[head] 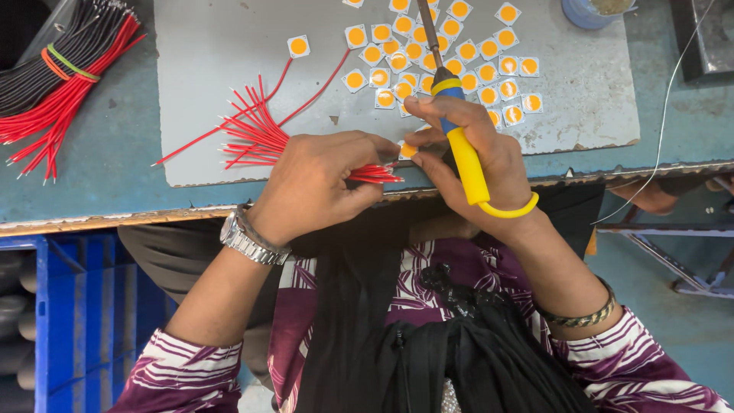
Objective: The person strips insulation from the ends of red wires using a wire stripper, twists the strands, dips the stripped ends into a small cup, and solders each wire end onto the contact pads of LED chip modules on the work board using a soldering iron.
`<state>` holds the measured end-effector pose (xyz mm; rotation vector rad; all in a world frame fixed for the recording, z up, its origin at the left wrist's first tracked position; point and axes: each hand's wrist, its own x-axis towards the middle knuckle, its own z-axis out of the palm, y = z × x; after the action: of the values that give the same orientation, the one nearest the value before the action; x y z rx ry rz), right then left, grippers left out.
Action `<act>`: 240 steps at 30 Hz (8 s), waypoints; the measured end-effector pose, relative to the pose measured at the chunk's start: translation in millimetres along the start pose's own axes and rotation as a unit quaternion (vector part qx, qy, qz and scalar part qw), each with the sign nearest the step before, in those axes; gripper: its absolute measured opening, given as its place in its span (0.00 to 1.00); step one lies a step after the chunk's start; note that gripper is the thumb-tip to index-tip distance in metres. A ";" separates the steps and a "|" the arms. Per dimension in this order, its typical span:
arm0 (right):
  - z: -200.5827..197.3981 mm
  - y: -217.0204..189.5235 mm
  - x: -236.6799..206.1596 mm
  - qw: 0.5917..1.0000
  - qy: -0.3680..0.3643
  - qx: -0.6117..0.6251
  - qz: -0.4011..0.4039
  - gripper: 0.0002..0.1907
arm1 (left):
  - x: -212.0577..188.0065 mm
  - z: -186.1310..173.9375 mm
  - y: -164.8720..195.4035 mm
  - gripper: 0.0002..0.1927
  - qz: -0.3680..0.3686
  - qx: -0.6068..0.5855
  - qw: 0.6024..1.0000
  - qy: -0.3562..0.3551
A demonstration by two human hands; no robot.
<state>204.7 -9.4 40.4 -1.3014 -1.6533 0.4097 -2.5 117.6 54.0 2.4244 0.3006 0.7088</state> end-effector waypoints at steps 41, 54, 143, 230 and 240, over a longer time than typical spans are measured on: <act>-82.1 -20.0 -64.2 0.921 0.313 0.216 0.091 0.16 | 7.4 0.3 3.7 0.15 -0.008 0.052 0.998 -0.018; -78.2 -40.8 -39.2 0.959 0.219 0.104 0.146 0.08 | 8.1 0.6 2.4 0.17 0.010 0.057 0.998 -0.018; -113.9 -26.6 -25.1 0.966 0.164 0.080 0.184 0.12 | 9.2 5.2 4.8 0.16 0.006 0.065 0.998 -0.024; -65.7 -55.2 -9.3 0.980 0.139 -0.017 0.139 0.14 | -6.0 2.4 8.8 0.16 0.007 0.121 0.993 0.005; -63.0 -65.4 1.9 0.981 0.103 -0.061 0.155 0.13 | -7.6 -0.1 7.2 0.15 -0.006 0.099 0.995 0.005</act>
<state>220.2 -50.1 120.1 -1.6443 -1.3219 0.3475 -8.5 109.1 55.2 2.6052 0.4055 0.7156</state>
